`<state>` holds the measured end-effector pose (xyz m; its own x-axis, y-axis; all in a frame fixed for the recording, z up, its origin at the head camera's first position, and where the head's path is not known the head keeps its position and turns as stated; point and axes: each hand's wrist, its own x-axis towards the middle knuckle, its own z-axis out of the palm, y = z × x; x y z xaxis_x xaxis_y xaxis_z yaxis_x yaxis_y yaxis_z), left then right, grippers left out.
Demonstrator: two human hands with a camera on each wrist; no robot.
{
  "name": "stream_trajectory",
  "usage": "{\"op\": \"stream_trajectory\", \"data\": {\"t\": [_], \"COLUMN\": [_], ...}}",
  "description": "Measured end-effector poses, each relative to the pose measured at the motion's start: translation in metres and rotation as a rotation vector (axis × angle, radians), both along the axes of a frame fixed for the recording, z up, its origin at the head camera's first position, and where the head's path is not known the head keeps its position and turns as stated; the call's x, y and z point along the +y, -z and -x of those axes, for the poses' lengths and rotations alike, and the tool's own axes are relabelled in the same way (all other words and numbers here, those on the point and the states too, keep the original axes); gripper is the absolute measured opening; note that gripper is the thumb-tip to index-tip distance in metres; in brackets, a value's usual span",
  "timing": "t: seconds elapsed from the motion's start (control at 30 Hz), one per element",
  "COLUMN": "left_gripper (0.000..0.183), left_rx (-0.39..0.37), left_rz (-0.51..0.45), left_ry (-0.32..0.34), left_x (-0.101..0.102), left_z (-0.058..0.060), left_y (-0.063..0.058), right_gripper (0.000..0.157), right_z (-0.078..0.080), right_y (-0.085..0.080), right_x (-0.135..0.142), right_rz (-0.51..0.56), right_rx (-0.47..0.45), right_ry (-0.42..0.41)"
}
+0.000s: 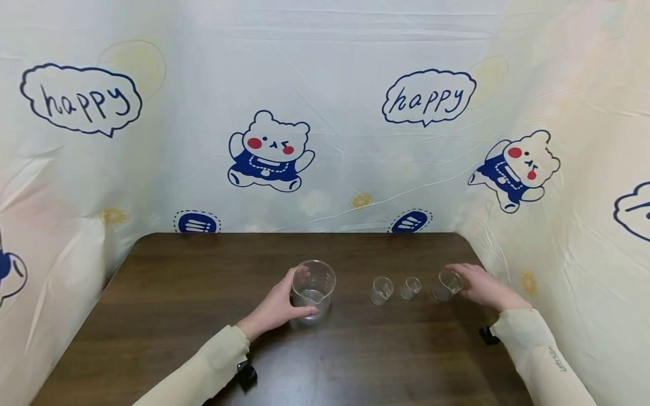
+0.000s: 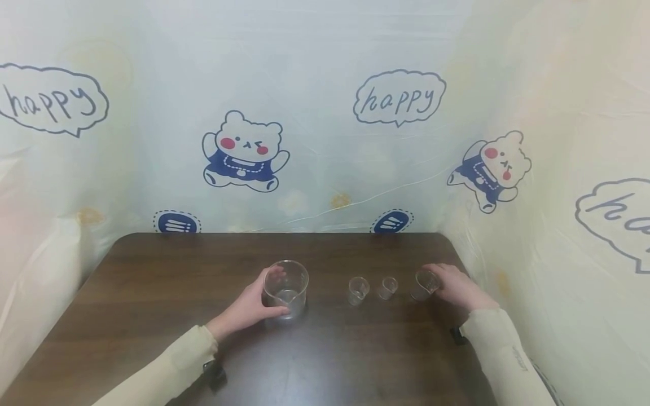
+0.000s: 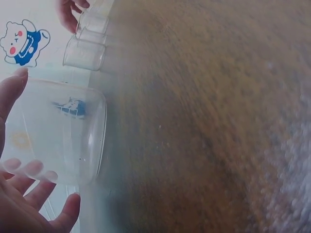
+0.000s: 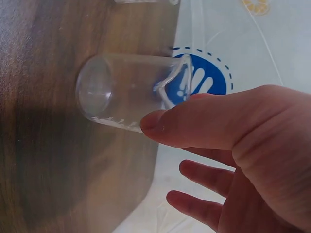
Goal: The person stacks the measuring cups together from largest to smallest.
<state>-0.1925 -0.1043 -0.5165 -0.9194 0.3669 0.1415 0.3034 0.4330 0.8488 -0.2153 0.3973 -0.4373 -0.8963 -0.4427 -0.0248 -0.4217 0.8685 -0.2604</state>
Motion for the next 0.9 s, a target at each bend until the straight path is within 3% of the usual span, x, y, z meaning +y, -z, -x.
{"op": "stream_trajectory", "data": {"t": [0.37,0.53,0.9], "left_gripper": [0.100,0.099,0.099], "left_rx": [-0.013,-0.019,-0.033], "left_rz": [-0.011,-0.013,-0.010], "left_ry": [0.004,0.007,0.011], "left_x": [0.0001,-0.0002,-0.0006], "left_z": [0.0003,0.0010,0.0024], "left_y": [0.0018,0.0010,0.0029], "right_gripper": [0.068,0.065,0.057], "right_z": [0.0075,0.0091,0.0086], "right_y": [0.0022,0.0026,-0.0050], "right_x": [0.0014,0.0024,0.0013], "right_rz": [-0.013,-0.003,0.018], "right_rx": [-0.086,-0.083,-0.199], "right_ry": [-0.027,-0.052,-0.022]}}
